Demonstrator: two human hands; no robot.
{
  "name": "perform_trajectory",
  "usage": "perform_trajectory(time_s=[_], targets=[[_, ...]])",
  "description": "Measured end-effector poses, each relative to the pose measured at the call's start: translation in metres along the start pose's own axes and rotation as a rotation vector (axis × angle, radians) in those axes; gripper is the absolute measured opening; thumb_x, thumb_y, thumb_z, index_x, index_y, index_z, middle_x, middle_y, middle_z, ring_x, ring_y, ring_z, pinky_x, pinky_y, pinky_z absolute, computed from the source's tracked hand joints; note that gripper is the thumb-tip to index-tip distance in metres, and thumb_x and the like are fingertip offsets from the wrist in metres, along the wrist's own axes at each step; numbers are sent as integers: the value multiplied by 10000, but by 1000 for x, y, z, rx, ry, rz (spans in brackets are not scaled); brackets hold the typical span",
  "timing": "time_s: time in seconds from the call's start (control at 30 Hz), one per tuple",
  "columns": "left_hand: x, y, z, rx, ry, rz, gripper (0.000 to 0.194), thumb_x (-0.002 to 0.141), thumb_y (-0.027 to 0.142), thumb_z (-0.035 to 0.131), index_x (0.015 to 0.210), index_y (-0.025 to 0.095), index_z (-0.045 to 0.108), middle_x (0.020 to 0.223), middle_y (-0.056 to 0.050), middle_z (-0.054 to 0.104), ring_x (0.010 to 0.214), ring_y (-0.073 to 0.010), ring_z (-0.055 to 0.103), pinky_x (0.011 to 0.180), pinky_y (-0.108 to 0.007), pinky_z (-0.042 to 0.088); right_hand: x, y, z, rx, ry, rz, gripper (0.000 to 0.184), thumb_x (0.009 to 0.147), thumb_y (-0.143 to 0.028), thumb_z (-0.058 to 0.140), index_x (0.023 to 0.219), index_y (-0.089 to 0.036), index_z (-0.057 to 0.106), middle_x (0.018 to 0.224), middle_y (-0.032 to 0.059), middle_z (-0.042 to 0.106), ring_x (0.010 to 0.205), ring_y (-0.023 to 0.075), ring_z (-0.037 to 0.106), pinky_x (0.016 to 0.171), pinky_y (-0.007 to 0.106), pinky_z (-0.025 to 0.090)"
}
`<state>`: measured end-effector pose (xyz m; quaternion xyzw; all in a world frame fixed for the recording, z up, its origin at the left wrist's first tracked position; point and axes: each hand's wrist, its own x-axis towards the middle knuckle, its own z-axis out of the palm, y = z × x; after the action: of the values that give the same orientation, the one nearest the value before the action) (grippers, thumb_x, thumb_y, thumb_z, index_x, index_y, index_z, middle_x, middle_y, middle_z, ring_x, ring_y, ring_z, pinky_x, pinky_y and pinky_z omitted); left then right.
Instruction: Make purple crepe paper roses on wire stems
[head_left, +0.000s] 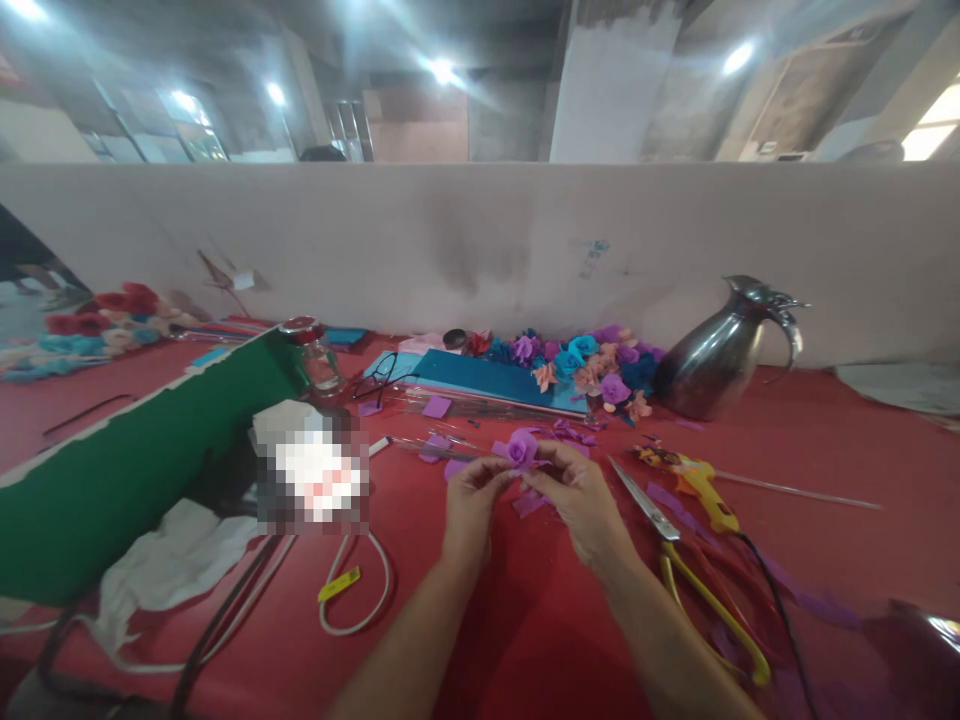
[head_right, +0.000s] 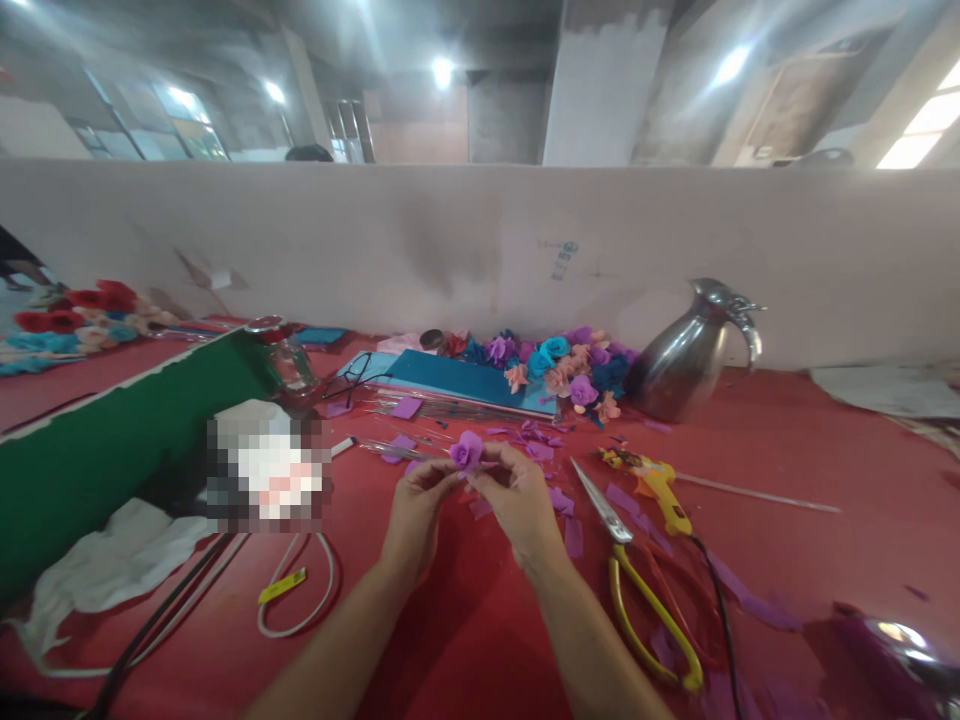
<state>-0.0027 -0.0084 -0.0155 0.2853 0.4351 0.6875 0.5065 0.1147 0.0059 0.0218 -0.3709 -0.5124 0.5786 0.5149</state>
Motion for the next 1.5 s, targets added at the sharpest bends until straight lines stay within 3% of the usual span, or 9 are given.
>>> perform_trajectory(time_s=[0.33, 0.57, 0.77, 1.5], targets=[[3, -1, -3, 10, 11, -6, 152, 544, 182, 796, 672, 164, 716, 688, -11, 696, 674, -140, 606, 720, -272, 466, -5, -4, 2, 62, 60, 40, 177, 657, -275, 676, 814, -195, 696, 732, 10, 672, 606, 125, 561, 590, 253, 435], [0, 1, -1, -15, 12, -8, 129, 551, 155, 779, 662, 163, 713, 678, -4, 689, 671, -127, 604, 732, -259, 473, -1, 0, 1, -62, 110, 22, 154, 671, -243, 612, 773, -197, 717, 724, 17, 699, 643, 151, 591, 632, 274, 457], [2, 0, -1, -21, -7, -7, 124, 558, 138, 776, 665, 164, 719, 685, -5, 698, 684, -122, 610, 740, -253, 483, 3, 7, -1, -146, 23, -10, 192, 671, -269, 668, 830, -201, 750, 835, 46, 747, 840, 244, 668, 813, 376, 484], [2, -1, -2, -6, -5, 17, 115, 561, 144, 764, 662, 153, 709, 688, -13, 692, 684, -133, 617, 722, -262, 506, 7, 17, -6, -285, -7, -110, 134, 693, -292, 685, 774, -198, 733, 782, 41, 723, 796, 237, 657, 756, 352, 500]])
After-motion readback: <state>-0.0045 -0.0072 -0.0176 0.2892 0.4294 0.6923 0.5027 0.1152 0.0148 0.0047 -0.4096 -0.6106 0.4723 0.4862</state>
